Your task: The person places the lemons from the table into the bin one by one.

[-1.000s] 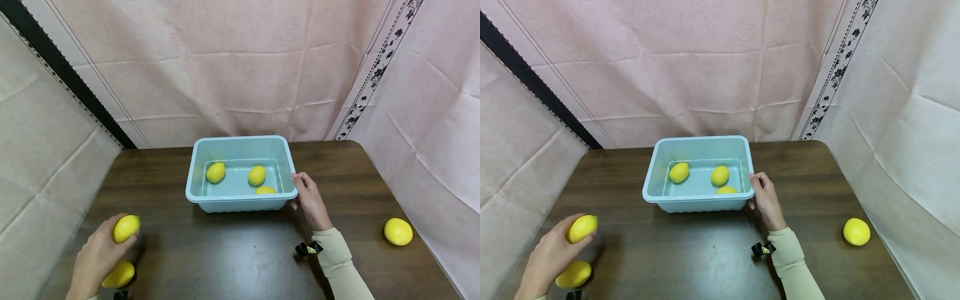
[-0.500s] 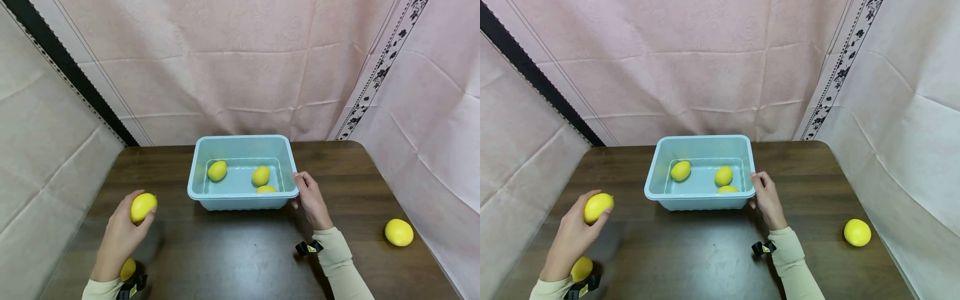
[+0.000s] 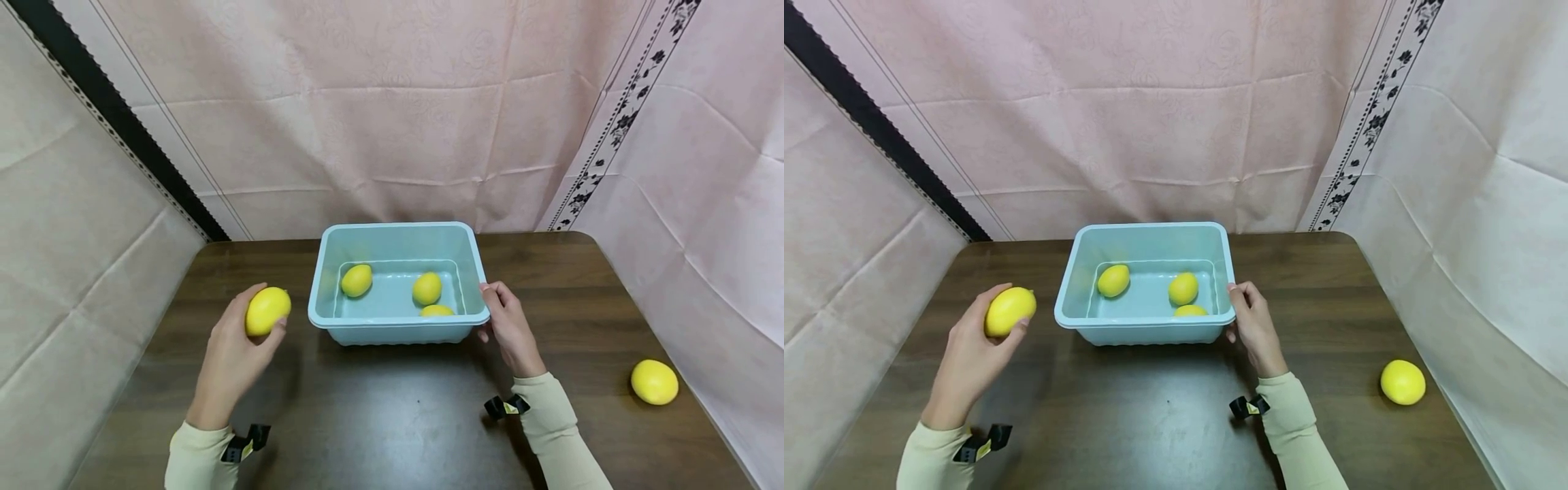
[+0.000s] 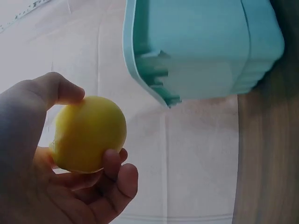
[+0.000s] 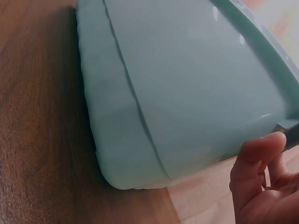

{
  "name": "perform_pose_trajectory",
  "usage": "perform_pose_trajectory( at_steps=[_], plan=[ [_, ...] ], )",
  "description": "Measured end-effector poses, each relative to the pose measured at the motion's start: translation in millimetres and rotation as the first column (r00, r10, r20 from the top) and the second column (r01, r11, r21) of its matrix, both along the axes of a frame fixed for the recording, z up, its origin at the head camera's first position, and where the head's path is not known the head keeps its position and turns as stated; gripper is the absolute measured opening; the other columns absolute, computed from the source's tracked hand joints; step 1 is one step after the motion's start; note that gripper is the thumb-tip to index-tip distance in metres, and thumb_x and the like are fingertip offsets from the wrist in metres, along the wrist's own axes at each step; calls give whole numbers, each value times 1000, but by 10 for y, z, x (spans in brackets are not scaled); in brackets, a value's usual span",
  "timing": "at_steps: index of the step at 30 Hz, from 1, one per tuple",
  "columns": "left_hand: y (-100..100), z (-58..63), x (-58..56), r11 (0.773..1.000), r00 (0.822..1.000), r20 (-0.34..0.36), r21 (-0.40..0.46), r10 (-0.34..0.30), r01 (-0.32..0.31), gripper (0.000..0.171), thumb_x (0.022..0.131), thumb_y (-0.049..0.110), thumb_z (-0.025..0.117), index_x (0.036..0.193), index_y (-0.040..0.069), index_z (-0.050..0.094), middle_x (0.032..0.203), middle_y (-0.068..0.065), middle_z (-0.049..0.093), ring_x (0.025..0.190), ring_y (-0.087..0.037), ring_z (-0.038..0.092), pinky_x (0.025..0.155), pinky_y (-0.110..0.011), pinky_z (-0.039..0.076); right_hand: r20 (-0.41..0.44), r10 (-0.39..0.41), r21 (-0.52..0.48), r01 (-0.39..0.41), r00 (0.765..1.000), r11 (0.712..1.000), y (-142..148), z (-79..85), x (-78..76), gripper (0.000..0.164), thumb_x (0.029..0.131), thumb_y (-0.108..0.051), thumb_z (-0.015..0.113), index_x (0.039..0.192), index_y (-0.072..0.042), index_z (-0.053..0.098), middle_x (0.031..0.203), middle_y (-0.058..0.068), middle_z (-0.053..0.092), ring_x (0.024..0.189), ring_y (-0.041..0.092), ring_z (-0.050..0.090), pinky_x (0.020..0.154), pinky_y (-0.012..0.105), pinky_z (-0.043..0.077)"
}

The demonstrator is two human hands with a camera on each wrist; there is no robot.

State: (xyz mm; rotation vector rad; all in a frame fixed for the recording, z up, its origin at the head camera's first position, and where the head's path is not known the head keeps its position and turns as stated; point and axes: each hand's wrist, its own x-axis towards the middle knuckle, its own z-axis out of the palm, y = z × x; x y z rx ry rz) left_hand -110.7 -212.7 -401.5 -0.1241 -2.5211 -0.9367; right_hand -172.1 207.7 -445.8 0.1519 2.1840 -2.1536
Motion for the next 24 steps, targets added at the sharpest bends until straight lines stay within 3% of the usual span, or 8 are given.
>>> perform_pose_trajectory(
  at_steps=[15, 24],
  plan=[
    [245, 56, -255, 994, 998, -24, 92, -58, 60, 63, 88, 21, 87, 143, 6, 59, 133, -14, 66, 102, -32, 64, 85, -55, 59, -3, 0, 1, 0, 1000, 1000, 7, 20, -5, 44, 112, -43, 49, 115, 0, 47, 78, 1, 53, 54, 13, 48, 51, 25, 46],
    [401, 88, -382, 992, 994, -26, 72, -106, 108, 65, 84, 19, 90, 141, 6, 60, 134, -14, 65, 109, -34, 61, 93, -58, 55, 12, 6, 2, -6, 1000, 1000, -1, 19, 0, 44, 112, -44, 50, 115, 0, 48, 78, 0, 53, 54, 13, 48, 51, 25, 46]
  ],
)
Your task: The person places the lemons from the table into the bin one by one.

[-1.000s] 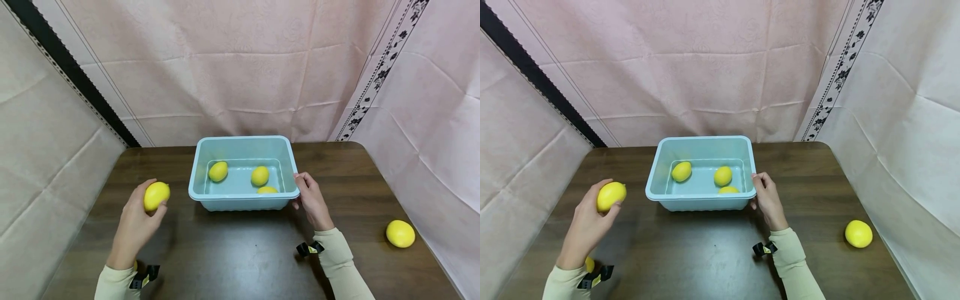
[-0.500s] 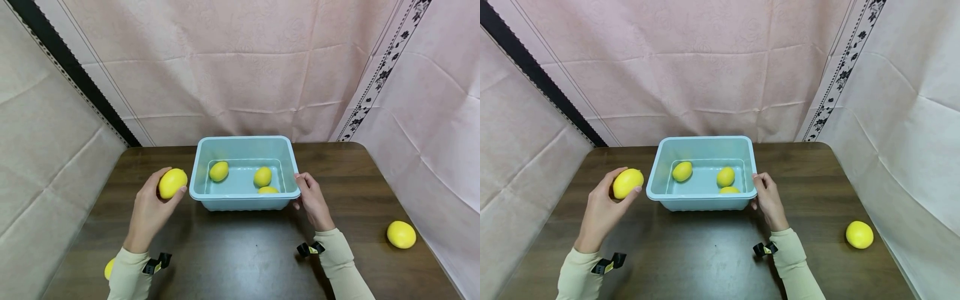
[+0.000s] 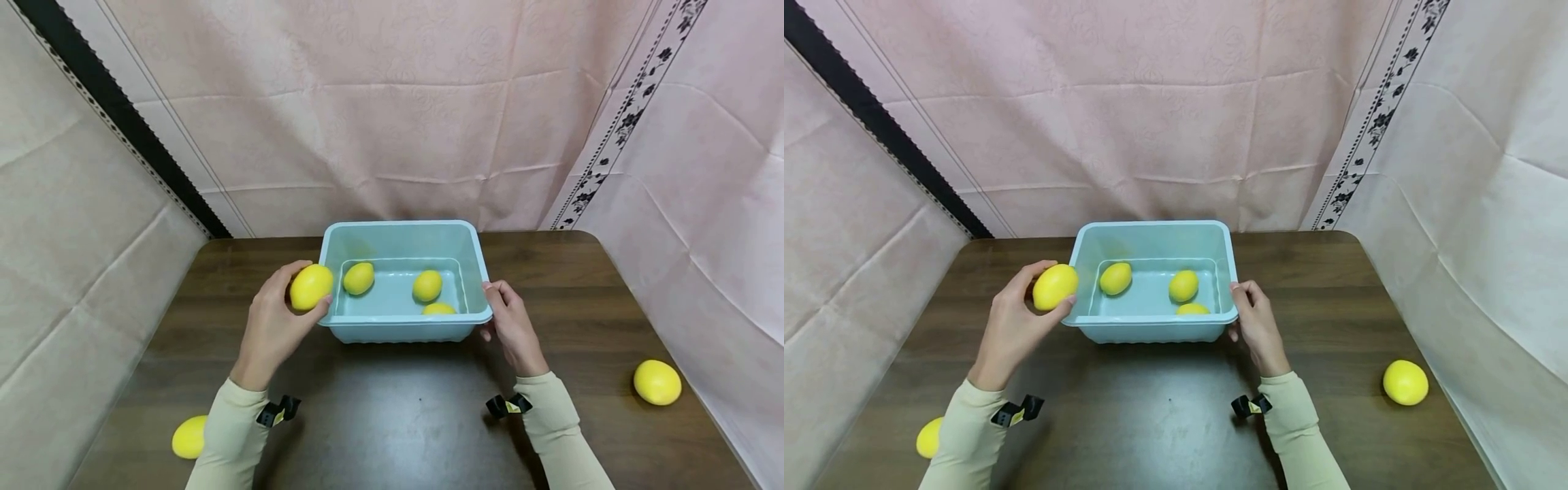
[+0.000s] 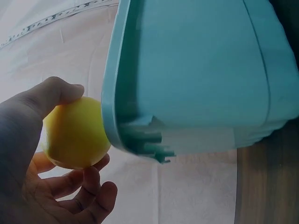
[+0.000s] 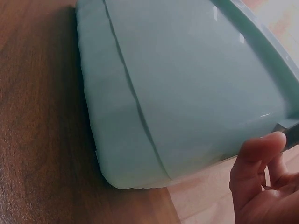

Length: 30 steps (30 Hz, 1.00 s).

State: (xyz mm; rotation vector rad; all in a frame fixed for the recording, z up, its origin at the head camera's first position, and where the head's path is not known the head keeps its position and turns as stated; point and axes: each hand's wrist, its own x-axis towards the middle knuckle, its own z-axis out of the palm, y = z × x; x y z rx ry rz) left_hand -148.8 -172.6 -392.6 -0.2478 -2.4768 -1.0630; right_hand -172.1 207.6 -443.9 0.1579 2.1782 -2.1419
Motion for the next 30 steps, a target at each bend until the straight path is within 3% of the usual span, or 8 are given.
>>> perform_pose_trajectory(
  at_steps=[13, 21, 30],
  plan=[
    [170, 45, -135, 998, 998, 0, -28, -63, 63, 63, 82, 13, 87, 138, 8, 62, 132, -12, 67, 104, -30, 50, 87, -51, 50, 1, 0, -2, 0, 1000, 1000, 12, -7, -2, 45, 112, -43, 50, 117, 1, 47, 78, 1, 53, 54, 13, 49, 51, 25, 46],
    [270, 25, -238, 989, 995, 24, -104, -100, 102, 63, 80, 10, 85, 138, 8, 61, 133, -12, 66, 110, -31, 49, 91, -52, 50, -5, -6, -5, 6, 1000, 1000, 14, -5, -11, 44, 112, -43, 50, 117, 1, 48, 77, 1, 53, 54, 13, 48, 51, 24, 46],
    [319, -9, -325, 976, 995, 31, -195, -98, 102, 62, 78, 12, 85, 136, 10, 64, 133, -10, 67, 107, -32, 54, 92, -51, 47, 7, -9, -4, 9, 1000, 1000, -3, -29, -3, 43, 112, -43, 50, 117, 0, 48, 77, 1, 52, 53, 14, 48, 51, 25, 46]
  ],
)
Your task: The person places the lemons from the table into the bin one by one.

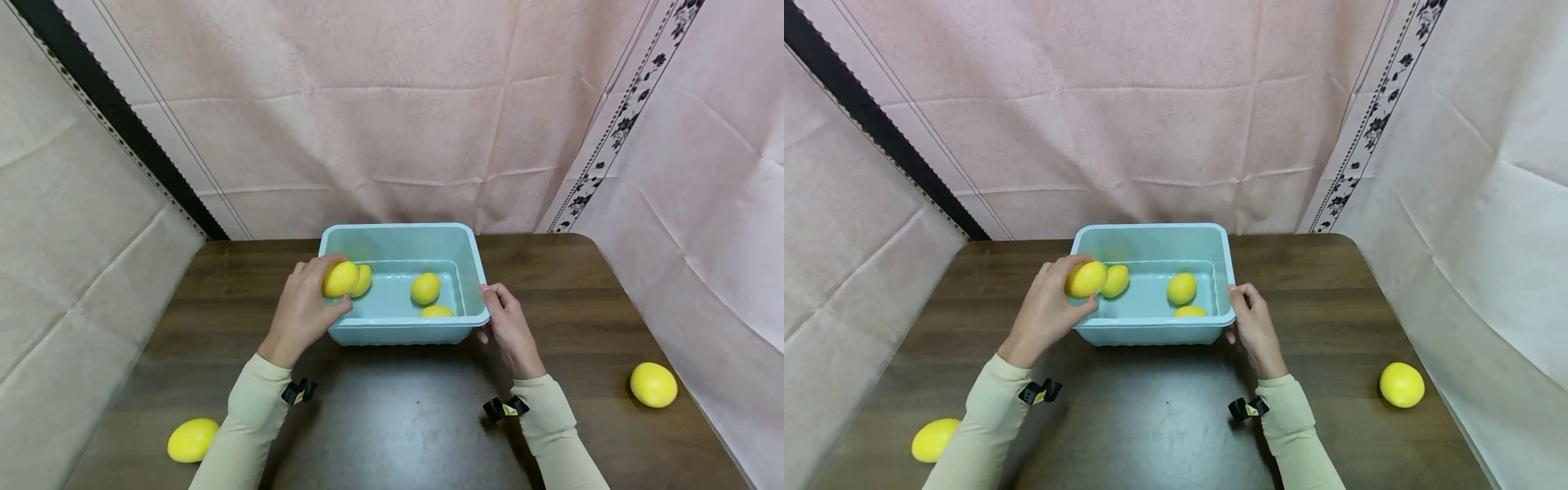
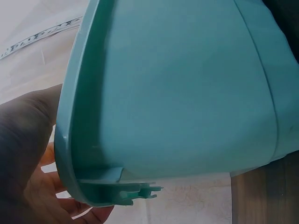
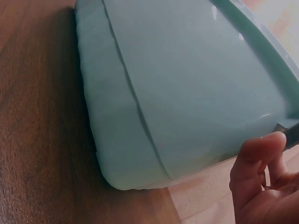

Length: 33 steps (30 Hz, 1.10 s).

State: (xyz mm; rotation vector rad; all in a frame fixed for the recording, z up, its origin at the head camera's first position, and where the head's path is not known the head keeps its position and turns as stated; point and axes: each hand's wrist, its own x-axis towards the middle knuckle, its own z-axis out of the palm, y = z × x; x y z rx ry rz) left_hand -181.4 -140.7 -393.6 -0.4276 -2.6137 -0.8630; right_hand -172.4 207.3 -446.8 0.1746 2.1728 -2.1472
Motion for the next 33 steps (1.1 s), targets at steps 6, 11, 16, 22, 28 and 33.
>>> perform_pose_trajectory(
  at_steps=[6, 11, 16, 22, 28, 33],
  plan=[
    [27, 1, -43, 998, 1000, -6, -61, -5, 5, 59, 79, 15, 85, 134, 12, 66, 130, -9, 69, 104, -32, 57, 86, -47, 42, -5, -1, -1, 1, 1000, 1000, -1, 2, 5, 43, 112, -42, 49, 118, 0, 48, 77, 1, 52, 53, 14, 48, 51, 25, 45],
    [46, -13, -53, 996, 1000, 8, -89, -3, 4, 57, 82, 20, 85, 136, 14, 66, 133, -9, 68, 108, -33, 59, 87, -46, 39, -7, 2, 2, -2, 1000, 1000, -1, -3, 1, 44, 112, -43, 50, 118, 0, 48, 77, 2, 52, 52, 14, 48, 50, 26, 45],
    [42, -28, -38, 996, 1000, 17, -85, 2, -1, 48, 90, 20, 81, 136, 13, 69, 136, -13, 67, 115, -35, 60, 90, -48, 40, -5, 5, 2, -5, 1000, 1000, 5, -7, 0, 44, 112, -43, 50, 120, 0, 49, 77, 2, 52, 52, 14, 49, 50, 26, 45],
    [30, -20, -13, 998, 1000, -14, -57, -4, 3, 38, 94, 18, 78, 131, 11, 72, 133, -14, 68, 114, -34, 60, 90, -48, 43, -10, -2, 0, 2, 1000, 1000, 15, -11, 6, 44, 112, -42, 49, 121, 1, 49, 76, 2, 52, 52, 14, 48, 51, 26, 45],
    [-21, 15, 70, 1000, 1000, 7, -14, -22, 22, 37, 96, 15, 77, 132, 10, 71, 137, -13, 65, 121, -34, 59, 104, -56, 48, -7, 3, -3, -3, 1000, 1000, 4, -10, 7, 42, 113, -41, 49, 123, 0, 49, 78, 2, 52, 52, 14, 48, 50, 26, 45],
    [-90, 57, 206, 1000, 999, 52, 26, -10, 8, 37, 98, 16, 75, 134, 12, 70, 142, -11, 62, 127, -32, 56, 106, -58, 49, -15, 4, 1, -4, 1000, 1000, 0, -3, -1, 44, 112, -42, 50, 122, 1, 49, 80, 3, 52, 53, 14, 49, 51, 25, 46]
  ],
)
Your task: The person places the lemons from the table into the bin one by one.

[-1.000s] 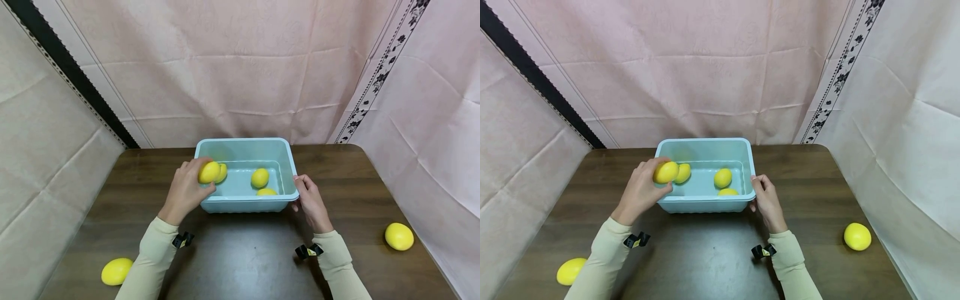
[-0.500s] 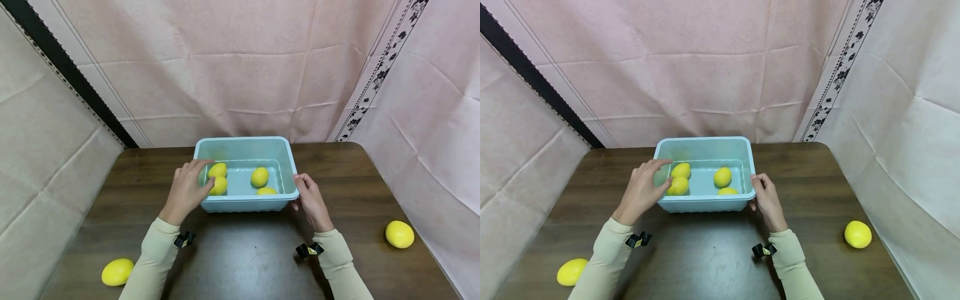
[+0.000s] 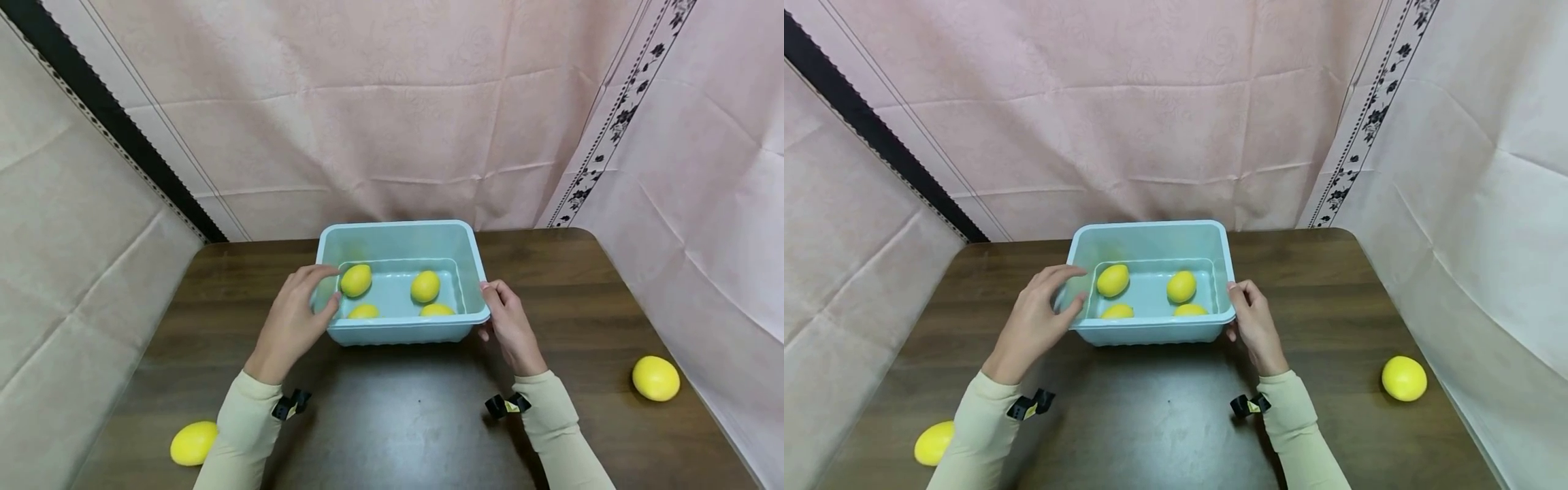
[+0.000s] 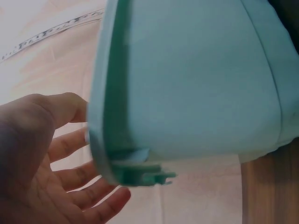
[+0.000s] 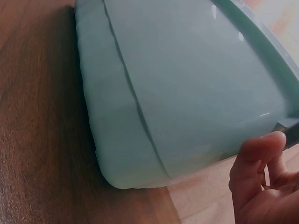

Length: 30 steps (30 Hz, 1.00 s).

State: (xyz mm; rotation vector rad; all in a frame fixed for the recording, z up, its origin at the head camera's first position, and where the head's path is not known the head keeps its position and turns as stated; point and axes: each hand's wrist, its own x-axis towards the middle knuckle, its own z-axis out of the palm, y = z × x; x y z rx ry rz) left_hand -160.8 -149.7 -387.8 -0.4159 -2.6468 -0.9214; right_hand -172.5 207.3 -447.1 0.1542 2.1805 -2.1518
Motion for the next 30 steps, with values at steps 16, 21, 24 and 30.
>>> perform_pose_trajectory(
  at_steps=[16, 21, 24, 30],
  plan=[
    [-343, 104, 606, 984, 984, -58, -39, 171, -173, 44, 96, 12, 77, 138, 10, 66, 145, -19, 58, 133, -43, 52, 100, -69, 46, 4, 2, -9, -2, 1000, 1000, -13, 34, -43, 42, 112, -43, 50, 120, -2, 49, 79, 1, 52, 53, 14, 48, 50, 25, 46],
    [-469, 24, 782, 970, 969, -88, -59, 230, -235, 44, 93, 10, 79, 136, 8, 67, 141, -21, 59, 129, -46, 53, 93, -68, 47, 9, -1, 1, 1, 1000, 1000, -11, 27, -23, 44, 111, -44, 51, 121, -1, 49, 79, 2, 52, 53, 14, 49, 51, 25, 47],
    [-561, -42, 889, 959, 958, -90, -63, 272, -278, 45, 92, 9, 80, 135, 7, 67, 140, -23, 59, 125, -49, 54, 89, -69, 48, 13, -3, 6, 3, 1000, 1000, -14, 21, -4, 45, 111, -44, 51, 121, 0, 49, 79, 3, 52, 53, 14, 49, 51, 25, 47],
    [-733, -192, 1061, 935, 940, -42, -100, 339, -341, 51, 92, 12, 80, 139, 3, 62, 139, -31, 56, 118, -55, 55, 88, -72, 46, -2, -13, -10, 13, 1000, 1000, -19, 16, 11, 43, 112, -41, 50, 118, 2, 49, 76, 2, 51, 52, 13, 47, 49, 25, 45]
  ],
)
